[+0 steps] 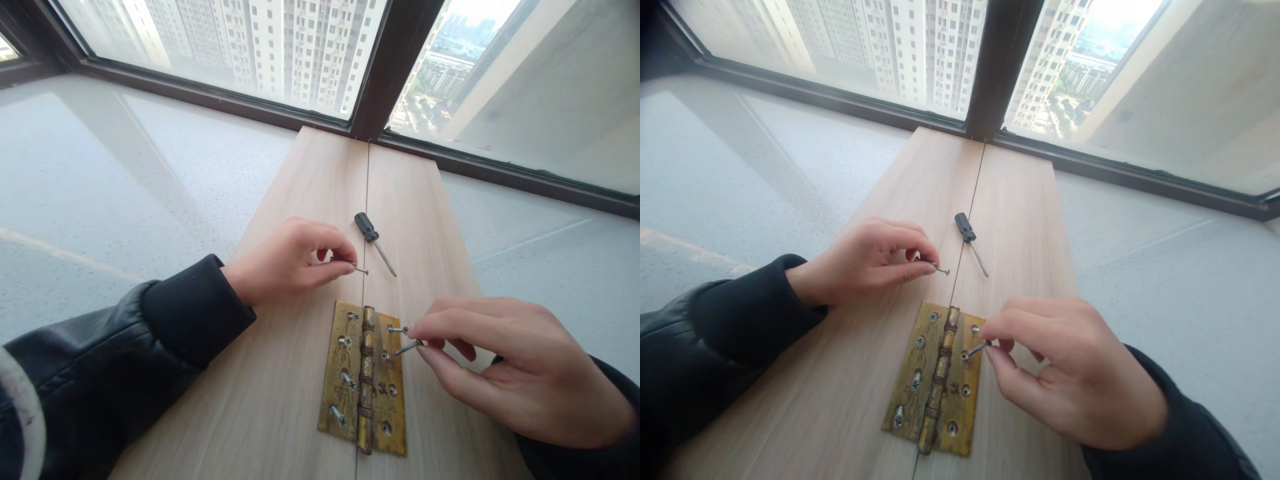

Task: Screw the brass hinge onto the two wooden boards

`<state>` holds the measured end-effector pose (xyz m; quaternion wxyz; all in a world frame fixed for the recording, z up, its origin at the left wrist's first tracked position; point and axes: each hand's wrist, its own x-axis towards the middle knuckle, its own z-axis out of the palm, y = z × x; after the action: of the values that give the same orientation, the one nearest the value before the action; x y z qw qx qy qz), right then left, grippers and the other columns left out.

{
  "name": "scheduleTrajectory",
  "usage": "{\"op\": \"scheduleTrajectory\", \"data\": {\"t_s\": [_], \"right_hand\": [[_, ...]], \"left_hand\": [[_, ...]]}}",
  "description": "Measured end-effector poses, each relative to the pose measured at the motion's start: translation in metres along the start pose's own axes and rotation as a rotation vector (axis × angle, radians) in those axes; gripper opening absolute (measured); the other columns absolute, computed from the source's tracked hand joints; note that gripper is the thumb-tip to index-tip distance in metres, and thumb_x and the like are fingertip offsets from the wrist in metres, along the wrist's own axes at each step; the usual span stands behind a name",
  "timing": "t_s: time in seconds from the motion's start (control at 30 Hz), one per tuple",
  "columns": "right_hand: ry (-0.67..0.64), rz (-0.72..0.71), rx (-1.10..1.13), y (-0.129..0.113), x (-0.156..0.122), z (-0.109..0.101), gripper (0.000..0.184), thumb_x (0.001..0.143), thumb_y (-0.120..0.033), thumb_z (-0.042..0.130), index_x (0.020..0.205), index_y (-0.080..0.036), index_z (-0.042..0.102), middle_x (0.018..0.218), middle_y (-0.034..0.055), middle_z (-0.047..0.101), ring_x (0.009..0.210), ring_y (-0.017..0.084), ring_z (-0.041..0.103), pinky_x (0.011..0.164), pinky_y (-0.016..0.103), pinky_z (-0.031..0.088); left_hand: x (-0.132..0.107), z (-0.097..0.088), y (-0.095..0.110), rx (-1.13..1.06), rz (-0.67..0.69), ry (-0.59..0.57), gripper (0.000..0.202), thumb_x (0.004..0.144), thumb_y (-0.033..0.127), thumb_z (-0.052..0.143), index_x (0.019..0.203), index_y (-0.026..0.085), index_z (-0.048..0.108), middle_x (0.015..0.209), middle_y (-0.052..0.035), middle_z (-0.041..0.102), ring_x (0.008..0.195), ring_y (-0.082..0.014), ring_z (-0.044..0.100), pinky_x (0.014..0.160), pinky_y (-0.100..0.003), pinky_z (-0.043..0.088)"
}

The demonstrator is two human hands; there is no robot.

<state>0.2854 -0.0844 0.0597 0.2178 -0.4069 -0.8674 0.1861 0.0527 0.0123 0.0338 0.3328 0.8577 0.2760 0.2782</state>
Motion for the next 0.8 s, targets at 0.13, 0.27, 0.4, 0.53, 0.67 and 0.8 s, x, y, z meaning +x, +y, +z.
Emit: {"op": "scheduleTrajectory", "data": {"t_s": [0.13,0.27,0.4,0.53,0.67,0.8], "right_hand": [[-0.047,-0.038,-0.016,0.004,-0.002,0.000,0.015,0.088,-0.008,0.051,0.090,-0.018,0.062,0.066,-0.0033,0.058,0.053,0.008,0.050,0.049,0.022,0.038],[-0.059,-0.077,-0.031,0.003,0.000,0.006,0.015,0.091,-0.008,0.049,0.093,-0.016,0.062,0.064,-0.0026,0.055,0.052,0.010,0.048,0.049,0.025,0.033],[-0.097,-0.093,-0.088,0.003,-0.001,0.006,0.016,0.093,-0.008,0.048,0.092,-0.015,0.061,0.064,-0.0016,0.051,0.053,0.011,0.045,0.049,0.028,0.029],[-0.136,-0.120,-0.126,0.002,-0.006,0.004,0.016,0.095,-0.009,0.046,0.096,-0.015,0.060,0.066,-0.0011,0.050,0.055,0.013,0.044,0.050,0.029,0.027],[-0.145,-0.147,-0.166,-0.002,-0.006,0.003,0.019,0.096,-0.009,0.044,0.104,-0.016,0.061,0.066,-0.0006,0.050,0.055,0.015,0.042,0.051,0.031,0.024],[-0.151,-0.159,-0.252,-0.007,-0.001,0.003,0.022,0.097,-0.010,0.042,0.097,-0.017,0.063,0.063,-0.0002,0.048,0.054,0.016,0.039,0.051,0.032,0.021]], "left_hand": [[0.001,0.000,-0.006,0.076,-0.059,0.068,0.006,0.080,0.014,0.063,0.080,0.014,0.069,0.069,0.0017,0.064,0.060,-0.0061,0.050,0.055,-0.019,0.039],[0.000,0.000,-0.008,0.080,-0.073,0.073,0.006,0.080,0.014,0.063,0.079,0.014,0.069,0.069,0.0021,0.063,0.060,-0.0060,0.050,0.055,-0.019,0.039],[0.000,0.001,-0.008,0.079,-0.078,0.073,0.006,0.081,0.015,0.063,0.079,0.014,0.069,0.070,0.0021,0.062,0.060,-0.0059,0.050,0.055,-0.019,0.039],[0.000,0.001,-0.009,0.083,-0.072,0.072,0.007,0.081,0.015,0.063,0.079,0.015,0.069,0.070,0.0018,0.062,0.060,-0.0064,0.050,0.055,-0.019,0.039],[0.000,0.001,-0.009,0.084,-0.071,0.069,0.006,0.080,0.015,0.063,0.079,0.015,0.069,0.070,0.0019,0.063,0.060,-0.0064,0.051,0.056,-0.019,0.040],[0.000,0.001,-0.009,0.088,-0.069,0.068,0.006,0.080,0.014,0.063,0.079,0.015,0.069,0.070,0.0018,0.063,0.061,-0.0067,0.051,0.056,-0.020,0.040]]}}
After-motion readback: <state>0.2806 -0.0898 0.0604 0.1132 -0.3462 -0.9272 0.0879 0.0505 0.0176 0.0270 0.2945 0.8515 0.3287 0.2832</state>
